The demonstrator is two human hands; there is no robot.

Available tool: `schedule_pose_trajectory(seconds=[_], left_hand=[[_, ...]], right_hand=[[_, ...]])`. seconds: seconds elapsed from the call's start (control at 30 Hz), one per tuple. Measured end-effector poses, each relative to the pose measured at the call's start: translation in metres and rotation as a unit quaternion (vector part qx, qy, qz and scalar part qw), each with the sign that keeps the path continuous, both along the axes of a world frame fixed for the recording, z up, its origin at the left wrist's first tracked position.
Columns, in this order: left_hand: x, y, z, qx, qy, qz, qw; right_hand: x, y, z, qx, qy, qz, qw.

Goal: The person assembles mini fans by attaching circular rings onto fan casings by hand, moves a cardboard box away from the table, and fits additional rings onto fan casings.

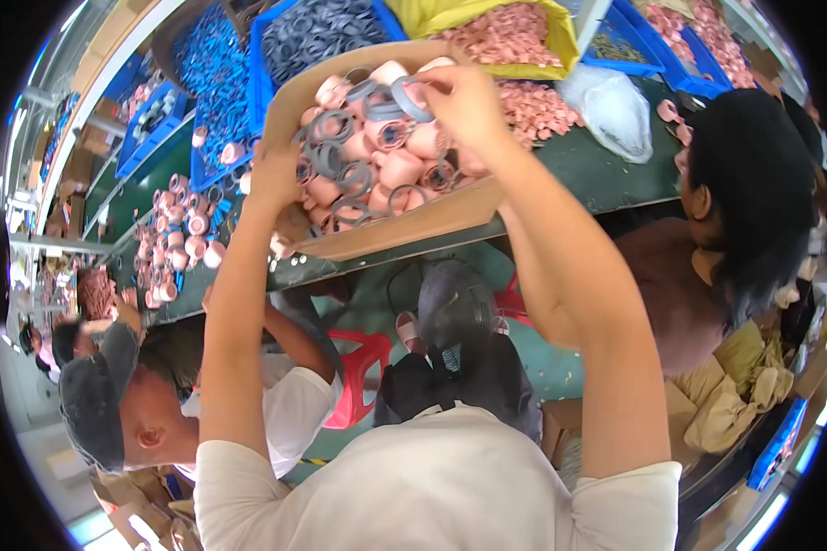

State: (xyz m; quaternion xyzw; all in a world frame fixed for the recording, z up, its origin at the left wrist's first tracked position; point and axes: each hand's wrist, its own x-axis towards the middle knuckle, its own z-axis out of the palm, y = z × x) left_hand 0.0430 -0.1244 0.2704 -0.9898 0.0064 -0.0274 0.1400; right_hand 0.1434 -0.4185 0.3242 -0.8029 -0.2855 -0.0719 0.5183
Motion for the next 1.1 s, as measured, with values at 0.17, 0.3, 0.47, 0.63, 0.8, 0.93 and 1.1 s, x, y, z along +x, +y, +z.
schedule_pose_trajectory(seconds=[0.17, 0.3, 0.47, 0.63, 0.8, 0.93, 1.1], left_hand=[[-0.001, 0.004, -0.005, -0.087, 0.02, 0.055, 0.994], [-0.016, 0.016, 0.027, -0.36, -0.055, -0.006, 0.931], [-0.046, -0.042, 0.076, -0.803, -0.222, -0.061, 0.55], [-0.096, -0.103, 0.105, -0.794, -0.188, -0.085, 0.572], [-0.106, -0.175, 0.083, -0.851, -0.033, -0.068, 0.52], [-0.12, -0.201, 0.075, -0.9, -0.007, -0.003, 0.436], [-0.13, -0.206, 0.081, -0.902, -0.019, -0.019, 0.431]], right_hand=[[-0.064, -0.037, 0.037, 0.331, 0.401, 0.112, 0.847], [-0.093, -0.058, 0.034, 0.49, 0.459, 0.256, 0.696], [-0.112, -0.079, 0.03, 0.489, 0.507, 0.293, 0.647], [-0.124, -0.067, 0.041, 0.403, 0.505, 0.268, 0.715], [-0.125, -0.06, 0.053, 0.258, 0.217, 0.208, 0.918], [-0.129, -0.055, 0.066, 0.132, 0.0, 0.236, 0.963], [-0.126, -0.049, 0.075, 0.006, -0.138, 0.289, 0.947]])
